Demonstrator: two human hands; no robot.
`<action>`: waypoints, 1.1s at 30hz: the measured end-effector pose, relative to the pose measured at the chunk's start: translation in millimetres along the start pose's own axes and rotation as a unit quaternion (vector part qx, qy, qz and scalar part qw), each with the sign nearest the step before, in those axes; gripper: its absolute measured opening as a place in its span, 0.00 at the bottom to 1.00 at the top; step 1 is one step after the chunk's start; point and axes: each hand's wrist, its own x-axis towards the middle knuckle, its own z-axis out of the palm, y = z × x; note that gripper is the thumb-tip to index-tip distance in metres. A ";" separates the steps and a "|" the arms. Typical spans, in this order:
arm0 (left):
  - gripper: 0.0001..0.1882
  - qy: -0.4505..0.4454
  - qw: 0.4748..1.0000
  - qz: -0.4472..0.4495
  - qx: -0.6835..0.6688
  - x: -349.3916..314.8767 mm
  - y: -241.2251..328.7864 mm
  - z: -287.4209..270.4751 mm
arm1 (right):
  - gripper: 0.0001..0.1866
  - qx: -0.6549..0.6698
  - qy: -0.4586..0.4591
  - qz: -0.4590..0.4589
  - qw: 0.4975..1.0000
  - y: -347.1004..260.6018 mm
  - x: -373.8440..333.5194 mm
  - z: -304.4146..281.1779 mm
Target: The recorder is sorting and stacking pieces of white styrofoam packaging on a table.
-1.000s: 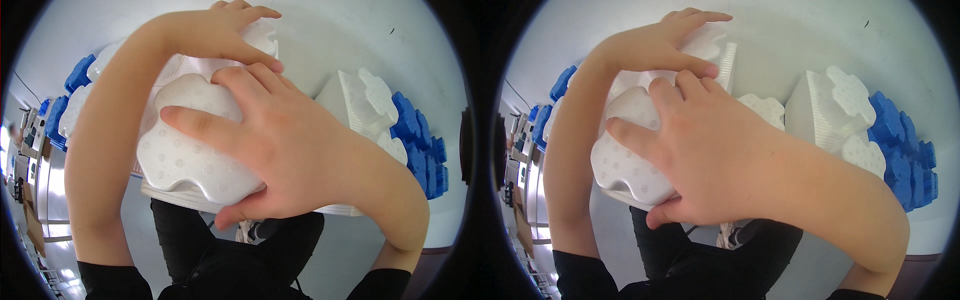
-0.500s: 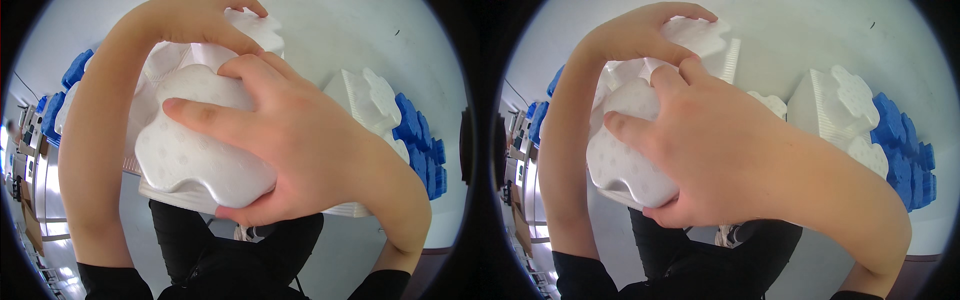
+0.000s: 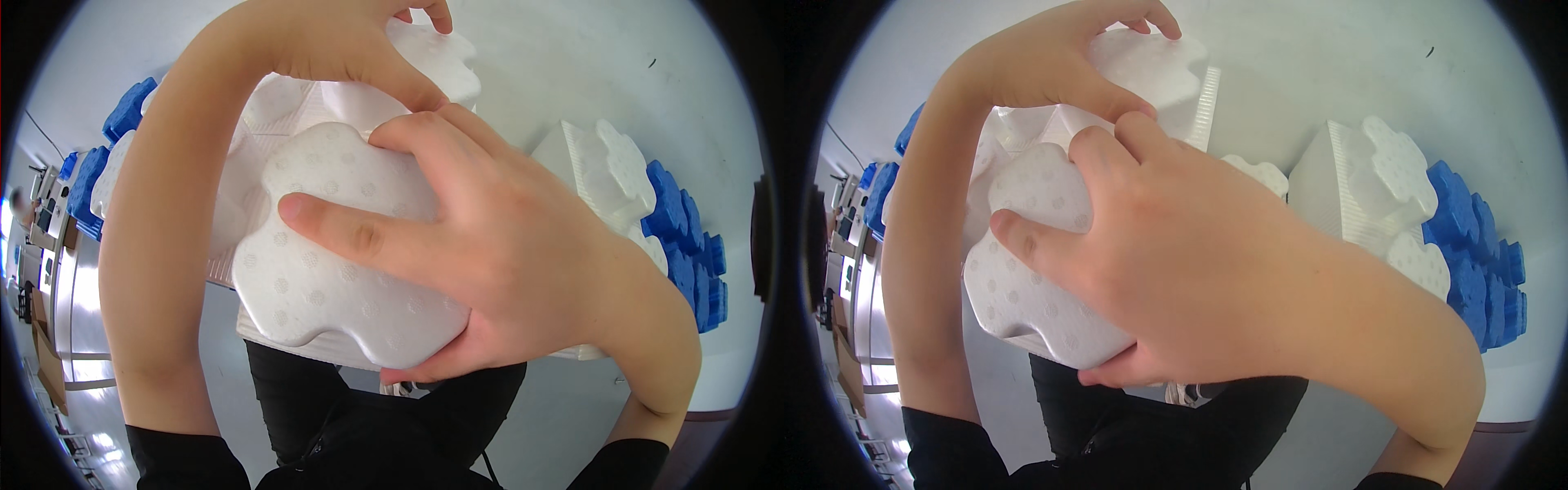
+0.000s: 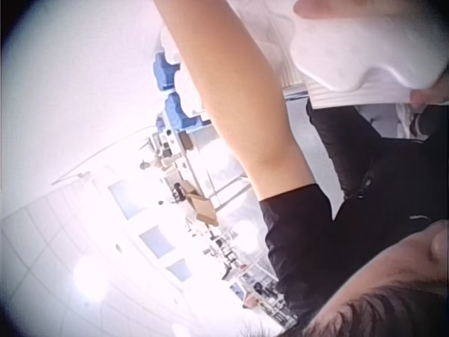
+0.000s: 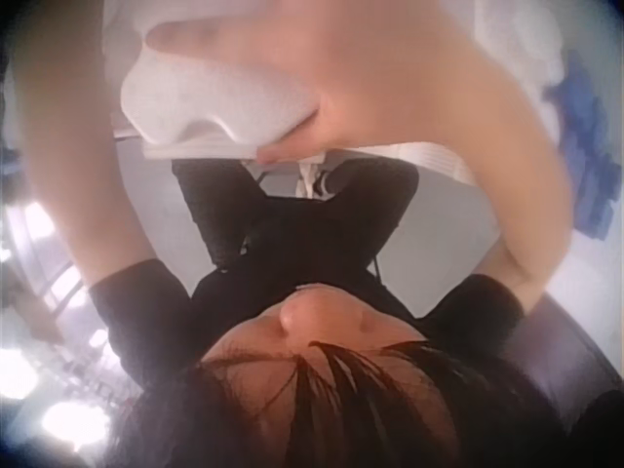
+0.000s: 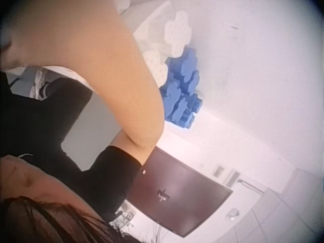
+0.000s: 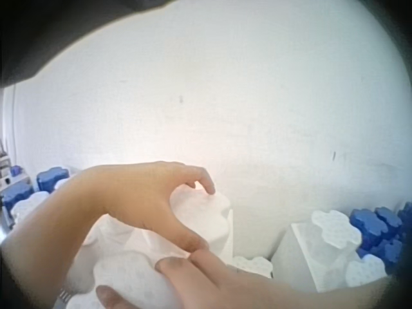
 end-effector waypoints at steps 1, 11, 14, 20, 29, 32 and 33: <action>0.54 -0.001 1.000 0.002 -0.001 3.0 -3.3 2.0 | 0.54 0.007 -0.011 0.013 1.000 -0.8 -0.2 -2.3; 0.55 -0.001 1.000 -0.023 0.001 26.3 -23.7 15.9 | 0.48 0.081 -0.109 0.121 0.983 -20.7 20.3 -47.7; 0.58 0.022 0.996 -0.016 0.081 6.4 -4.8 14.8 | 0.48 0.080 -0.063 0.094 0.990 -13.2 20.5 -42.1; 0.60 -0.005 0.999 0.018 0.038 7.4 -19.4 -0.6 | 0.57 0.171 -0.146 0.219 0.949 -26.1 34.2 -61.4; 0.51 0.006 1.000 0.001 0.013 12.5 -12.4 -2.4 | 0.44 0.114 -0.081 0.100 0.985 -20.0 20.7 -47.3; 0.46 0.026 1.000 0.000 -0.017 55.5 -48.2 13.1 | 0.40 0.085 -0.062 0.077 0.991 -21.4 7.1 -56.5; 0.43 0.047 0.998 0.014 -0.036 63.4 -55.1 16.8 | 0.37 0.084 -0.043 0.057 0.994 -15.3 -9.0 -63.8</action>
